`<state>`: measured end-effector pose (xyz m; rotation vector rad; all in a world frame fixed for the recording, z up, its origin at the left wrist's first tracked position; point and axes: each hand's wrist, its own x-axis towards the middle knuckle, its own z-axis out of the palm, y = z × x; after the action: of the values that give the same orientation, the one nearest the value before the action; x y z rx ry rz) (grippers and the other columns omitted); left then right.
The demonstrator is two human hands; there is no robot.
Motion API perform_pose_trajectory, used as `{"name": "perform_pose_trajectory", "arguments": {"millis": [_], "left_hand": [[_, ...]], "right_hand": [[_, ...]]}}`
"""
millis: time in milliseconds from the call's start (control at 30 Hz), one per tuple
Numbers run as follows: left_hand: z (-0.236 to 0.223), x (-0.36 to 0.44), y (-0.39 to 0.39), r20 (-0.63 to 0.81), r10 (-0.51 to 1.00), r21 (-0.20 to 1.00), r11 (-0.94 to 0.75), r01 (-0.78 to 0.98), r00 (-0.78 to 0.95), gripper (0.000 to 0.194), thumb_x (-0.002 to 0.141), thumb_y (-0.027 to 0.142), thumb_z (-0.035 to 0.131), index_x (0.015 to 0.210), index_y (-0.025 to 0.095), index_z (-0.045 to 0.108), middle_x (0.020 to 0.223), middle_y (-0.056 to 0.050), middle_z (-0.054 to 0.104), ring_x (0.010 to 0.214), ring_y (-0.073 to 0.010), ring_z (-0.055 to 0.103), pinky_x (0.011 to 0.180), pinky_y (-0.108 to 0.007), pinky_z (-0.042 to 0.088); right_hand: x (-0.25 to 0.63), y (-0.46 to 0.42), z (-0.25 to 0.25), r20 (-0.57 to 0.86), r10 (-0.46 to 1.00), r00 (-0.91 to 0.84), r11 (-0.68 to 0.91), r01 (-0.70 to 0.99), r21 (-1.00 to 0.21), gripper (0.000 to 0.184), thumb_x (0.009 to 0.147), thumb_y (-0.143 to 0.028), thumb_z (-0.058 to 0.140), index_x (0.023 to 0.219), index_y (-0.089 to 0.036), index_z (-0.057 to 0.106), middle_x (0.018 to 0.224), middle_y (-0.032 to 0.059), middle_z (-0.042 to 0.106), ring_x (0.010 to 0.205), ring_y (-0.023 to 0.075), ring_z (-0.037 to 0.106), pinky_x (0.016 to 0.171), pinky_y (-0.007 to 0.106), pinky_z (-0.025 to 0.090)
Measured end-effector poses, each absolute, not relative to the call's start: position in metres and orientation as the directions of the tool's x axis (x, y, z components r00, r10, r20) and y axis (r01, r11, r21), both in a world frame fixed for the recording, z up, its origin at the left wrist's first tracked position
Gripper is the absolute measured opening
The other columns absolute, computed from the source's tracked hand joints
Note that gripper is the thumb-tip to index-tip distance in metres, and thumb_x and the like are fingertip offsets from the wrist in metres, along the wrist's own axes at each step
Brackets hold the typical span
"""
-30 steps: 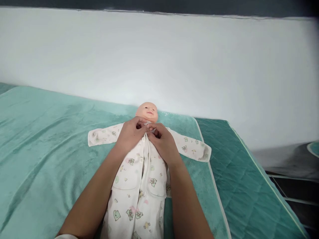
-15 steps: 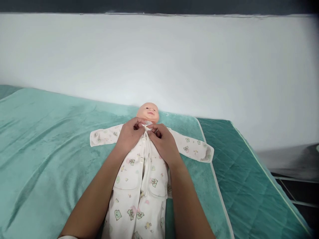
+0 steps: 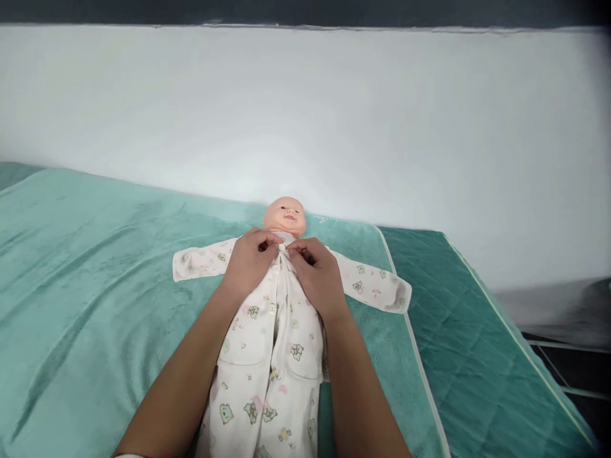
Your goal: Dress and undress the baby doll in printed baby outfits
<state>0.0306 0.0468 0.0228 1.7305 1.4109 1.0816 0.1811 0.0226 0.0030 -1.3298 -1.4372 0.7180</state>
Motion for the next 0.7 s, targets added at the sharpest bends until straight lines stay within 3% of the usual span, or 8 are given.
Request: {"name": "perform_pose_trajectory", "arguments": {"millis": [167, 367, 700], "left_hand": [[0.022, 0.025, 0.047, 0.163, 0.979, 0.898, -0.197, 0.394, 0.12, 0.018, 0.082, 0.019, 0.058, 0.087, 0.022, 0.074, 0.089, -0.001, 0.067, 0.084, -0.0158, 0.061, 0.082, -0.03, 0.046], [0.019, 0.018, 0.042, 0.186, 0.971, 0.915, -0.227, 0.334, 0.15, 0.01, 0.085, 0.027, 0.061, 0.089, 0.021, 0.069, 0.09, -0.001, 0.065, 0.084, -0.0151, 0.059, 0.081, -0.028, 0.046], [0.021, 0.021, 0.037, 0.235, 0.962, 0.875, -0.273, 0.4, 0.141, 0.027, 0.096, 0.036, 0.051, 0.082, 0.021, 0.069, 0.099, -0.003, 0.068, 0.099, -0.0182, 0.062, 0.092, -0.03, 0.045]], "right_hand": [[0.186, 0.022, 0.003, 0.381, 0.924, 0.027, 0.34, 0.398, -0.852, 0.015, 0.089, -0.023, 0.058, 0.082, -0.022, 0.071, 0.085, -0.0001, 0.06, 0.075, 0.0132, 0.054, 0.072, 0.028, 0.041], [0.194, 0.02, 0.006, 0.393, 0.917, -0.063, 0.382, 0.416, -0.825, 0.019, 0.093, -0.026, 0.057, 0.09, -0.025, 0.075, 0.091, 0.0012, 0.062, 0.081, 0.0143, 0.058, 0.075, 0.029, 0.043], [0.19, 0.02, 0.008, 0.356, 0.934, -0.033, 0.334, 0.437, -0.835, 0.022, 0.094, -0.03, 0.055, 0.093, -0.025, 0.076, 0.093, 0.0025, 0.064, 0.086, 0.0164, 0.06, 0.079, 0.03, 0.045]]}}
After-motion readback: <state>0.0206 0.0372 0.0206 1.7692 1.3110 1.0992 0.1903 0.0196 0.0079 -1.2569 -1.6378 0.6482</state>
